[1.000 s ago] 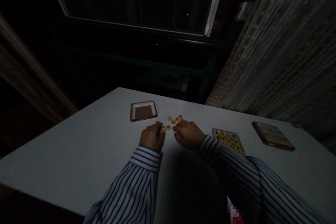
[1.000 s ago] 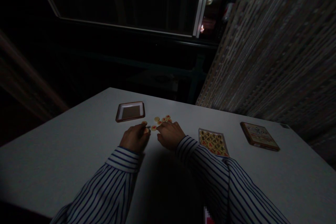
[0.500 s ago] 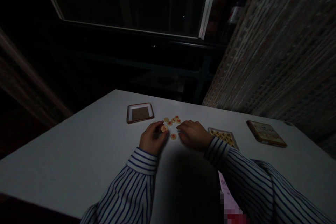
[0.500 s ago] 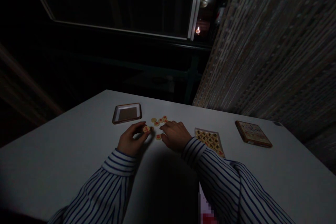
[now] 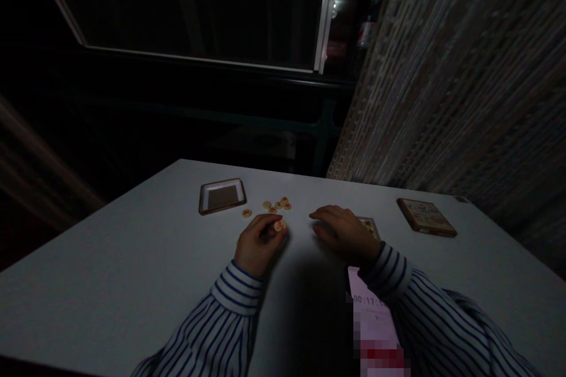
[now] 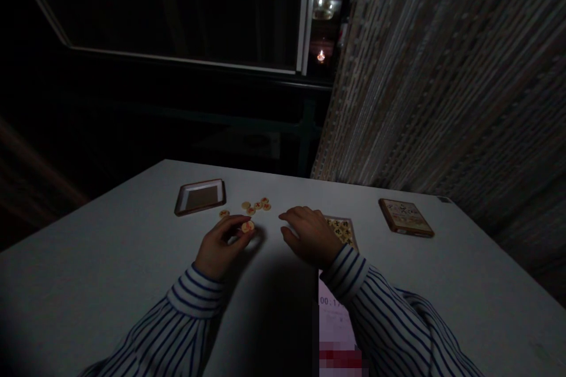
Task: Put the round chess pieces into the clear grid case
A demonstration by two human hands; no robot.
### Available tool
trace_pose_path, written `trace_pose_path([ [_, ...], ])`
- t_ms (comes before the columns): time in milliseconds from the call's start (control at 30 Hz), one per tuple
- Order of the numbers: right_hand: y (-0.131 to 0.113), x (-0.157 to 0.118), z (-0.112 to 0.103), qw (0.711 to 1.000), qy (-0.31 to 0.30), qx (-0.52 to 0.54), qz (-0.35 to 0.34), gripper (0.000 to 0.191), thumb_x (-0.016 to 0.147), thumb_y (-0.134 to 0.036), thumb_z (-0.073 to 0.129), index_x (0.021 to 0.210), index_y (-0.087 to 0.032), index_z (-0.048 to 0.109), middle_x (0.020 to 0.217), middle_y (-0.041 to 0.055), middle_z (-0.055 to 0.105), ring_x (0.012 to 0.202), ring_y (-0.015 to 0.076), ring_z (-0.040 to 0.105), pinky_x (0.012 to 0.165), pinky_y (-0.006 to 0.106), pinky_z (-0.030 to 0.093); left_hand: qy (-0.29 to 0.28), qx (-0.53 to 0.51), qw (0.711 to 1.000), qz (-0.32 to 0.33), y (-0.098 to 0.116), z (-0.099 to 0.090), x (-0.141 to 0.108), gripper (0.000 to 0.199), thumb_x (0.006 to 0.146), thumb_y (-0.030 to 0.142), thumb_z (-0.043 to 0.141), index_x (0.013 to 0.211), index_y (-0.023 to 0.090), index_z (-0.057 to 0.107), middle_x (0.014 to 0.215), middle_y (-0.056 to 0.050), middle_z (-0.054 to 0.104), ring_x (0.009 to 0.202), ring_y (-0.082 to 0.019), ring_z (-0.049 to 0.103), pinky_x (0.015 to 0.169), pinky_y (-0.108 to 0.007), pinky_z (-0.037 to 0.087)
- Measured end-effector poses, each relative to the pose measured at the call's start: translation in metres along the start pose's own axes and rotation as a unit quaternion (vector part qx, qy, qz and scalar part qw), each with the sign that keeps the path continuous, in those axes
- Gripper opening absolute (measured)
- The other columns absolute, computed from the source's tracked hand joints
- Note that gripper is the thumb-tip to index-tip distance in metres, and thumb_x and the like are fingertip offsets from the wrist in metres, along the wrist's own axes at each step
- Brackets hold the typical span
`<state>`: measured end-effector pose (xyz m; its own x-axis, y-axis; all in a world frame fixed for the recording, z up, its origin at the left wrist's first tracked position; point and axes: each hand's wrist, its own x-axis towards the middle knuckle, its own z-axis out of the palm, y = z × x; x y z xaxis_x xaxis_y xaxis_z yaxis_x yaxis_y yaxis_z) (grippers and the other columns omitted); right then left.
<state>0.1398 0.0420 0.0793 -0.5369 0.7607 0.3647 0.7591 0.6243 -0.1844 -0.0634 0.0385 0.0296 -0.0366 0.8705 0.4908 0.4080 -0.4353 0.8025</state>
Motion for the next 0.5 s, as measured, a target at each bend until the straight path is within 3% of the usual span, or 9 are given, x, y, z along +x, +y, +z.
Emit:
trace_pose_path([
  [200, 0.017, -0.021, 0.003, 0.999, 0.038, 0.016, 0.006, 0.028, 0.08, -0.026, 0.047, 0.105, -0.017, 0.055, 0.101, 0.0069, 0.06, 0.094, 0.0175, 0.053, 0.081, 0.034, 0.041, -0.012, -0.014, 1.0, -0.005, 0.017, 0.015, -0.007, 0.024, 0.066, 0.026, 0.061, 0.088, 0.017, 0.059, 0.084, -0.003, 0.058, 0.062, -0.01, 0.052, 0.064, -0.025, 0.045],
  [500, 0.037, -0.048, -0.002, 0.993, 0.1, 0.045, 0.044, 0.025, 0.079, -0.023, 0.047, 0.102, -0.018, 0.056, 0.1, 0.0074, 0.06, 0.095, 0.0175, 0.053, 0.083, 0.035, 0.042, -0.03, -0.115, 0.987, -0.112, 0.03, 0.036, -0.009, 0.029, 0.06, 0.028, 0.065, 0.085, 0.016, 0.059, 0.069, 0.001, 0.06, 0.06, -0.01, 0.053, 0.059, -0.022, 0.044],
])
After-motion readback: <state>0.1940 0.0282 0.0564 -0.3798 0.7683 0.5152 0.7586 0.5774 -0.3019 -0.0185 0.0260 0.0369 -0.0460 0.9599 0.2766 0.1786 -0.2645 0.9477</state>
